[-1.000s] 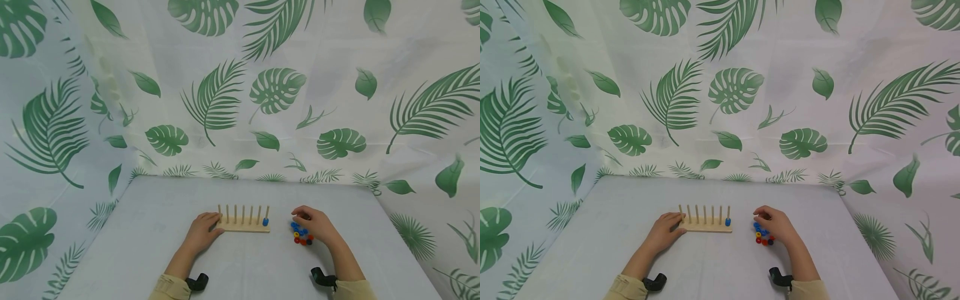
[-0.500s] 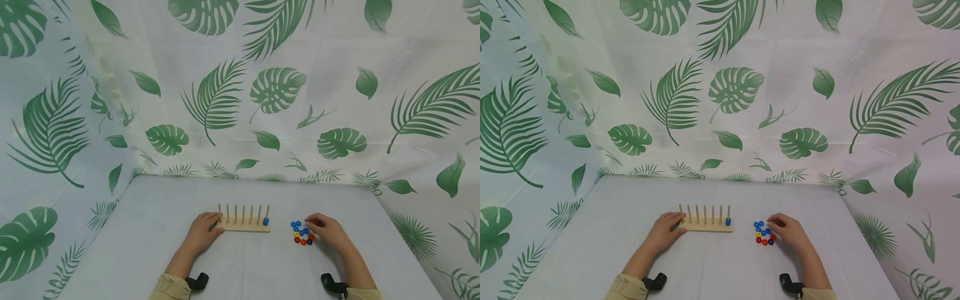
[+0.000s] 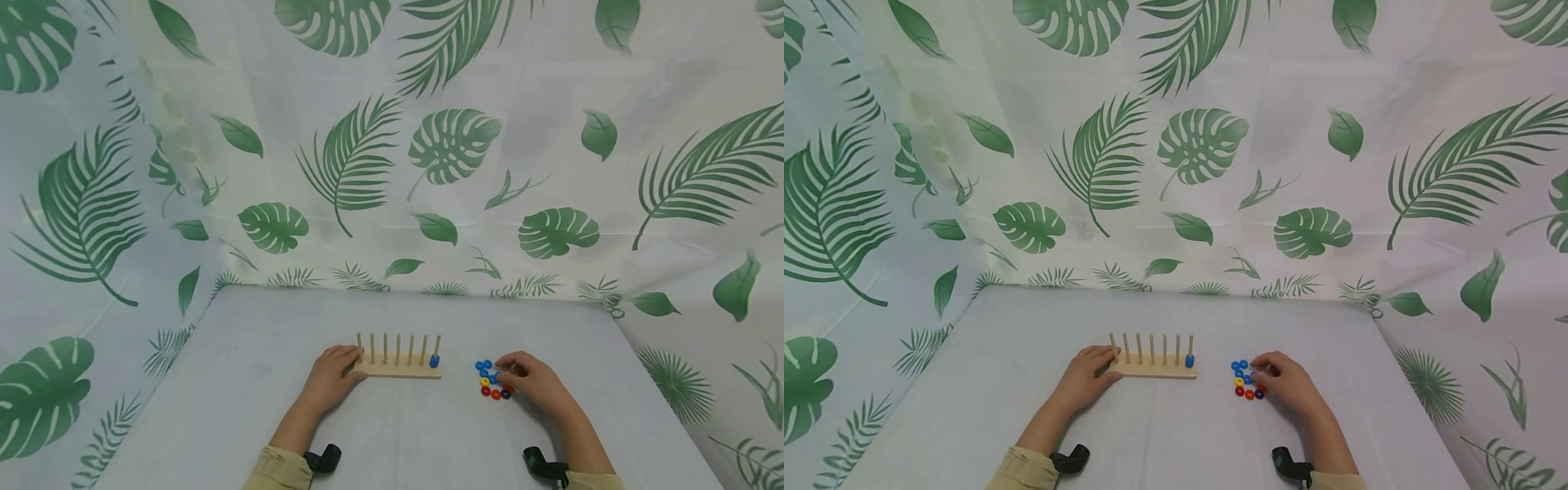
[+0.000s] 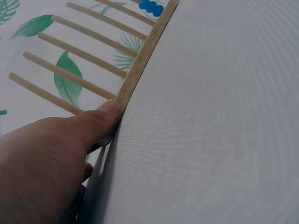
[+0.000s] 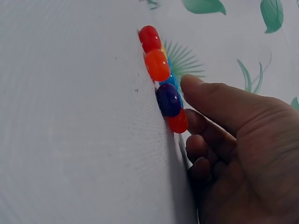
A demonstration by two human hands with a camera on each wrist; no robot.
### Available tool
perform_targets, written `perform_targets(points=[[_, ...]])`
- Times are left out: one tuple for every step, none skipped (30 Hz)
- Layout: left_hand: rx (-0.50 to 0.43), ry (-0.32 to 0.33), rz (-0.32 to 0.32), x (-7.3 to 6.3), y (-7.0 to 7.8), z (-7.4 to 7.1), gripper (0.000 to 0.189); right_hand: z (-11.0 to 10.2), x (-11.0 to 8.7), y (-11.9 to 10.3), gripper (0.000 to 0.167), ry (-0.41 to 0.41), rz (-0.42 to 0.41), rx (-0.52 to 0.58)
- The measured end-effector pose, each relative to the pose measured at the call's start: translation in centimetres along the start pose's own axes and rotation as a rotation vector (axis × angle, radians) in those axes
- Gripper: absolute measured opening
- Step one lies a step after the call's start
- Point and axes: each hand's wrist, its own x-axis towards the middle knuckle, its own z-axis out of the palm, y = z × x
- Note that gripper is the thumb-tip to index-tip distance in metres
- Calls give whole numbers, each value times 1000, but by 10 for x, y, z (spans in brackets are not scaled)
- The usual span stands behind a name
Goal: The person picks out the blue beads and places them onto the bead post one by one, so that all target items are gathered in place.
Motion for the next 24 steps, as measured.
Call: perform_targets(points=[[0,0,0,0,0,0,57,0,0,0,31,0,-4,2],[0,1,0,0,0,0,56,0,0,0,31,-3,-11,2],[-5,-3,-4,0,0,0,57,1,0,0,31,-3,-11,-2],[-8,-5,-5,0,0,-1,57,1,1,0,31,-4,-17,-8],[-10,-7,-6,0,1,-1,57,2,1,1,31,-4,-20,-13],[-17,-8,-6,0,1,-1,56,2,2,1,31,-3,-26,-23],[-23,-6,-4,0,1,-2,56,3,2,1,31,3,-26,-30],[-24,-6,-2,0,1,-2,56,3,2,2,30,7,-27,-39],[-24,-4,2,0,2,-2,56,4,3,3,30,12,-27,-44],[-23,-1,5,0,2,-2,56,4,3,3,30,13,-32,-47],[-22,2,8,0,1,-2,56,4,3,3,29,19,-29,-46],[-21,3,9,0,1,-2,56,4,4,3,29,24,-29,-49],[-20,4,9,0,1,-1,56,4,4,4,28,28,-25,-48],[-18,4,7,0,1,-1,56,4,4,4,28,27,-26,-49],[-17,3,6,0,1,-1,56,4,4,4,29,25,-26,-48],[-17,2,4,0,1,-1,56,4,4,4,30,26,-25,-51],[-15,1,4,0,1,-1,56,5,5,3,31,25,-23,-52],[-14,2,4,0,1,-1,56,5,4,3,31,25,-22,-51],[-17,2,3,0,2,-1,56,5,4,2,32,26,-22,-51],[-20,3,3,0,2,-2,56,5,4,2,32,26,-22,-52],[-23,2,2,0,2,-2,55,6,4,1,33,27,-23,-56],[-28,2,0,0,3,-3,56,6,4,1,32,31,-24,-59],[-30,2,-1,0,3,-3,56,6,3,0,32,34,-24,-63],[-32,3,-2,-1,4,-4,56,7,3,0,30,39,-23,-63]])
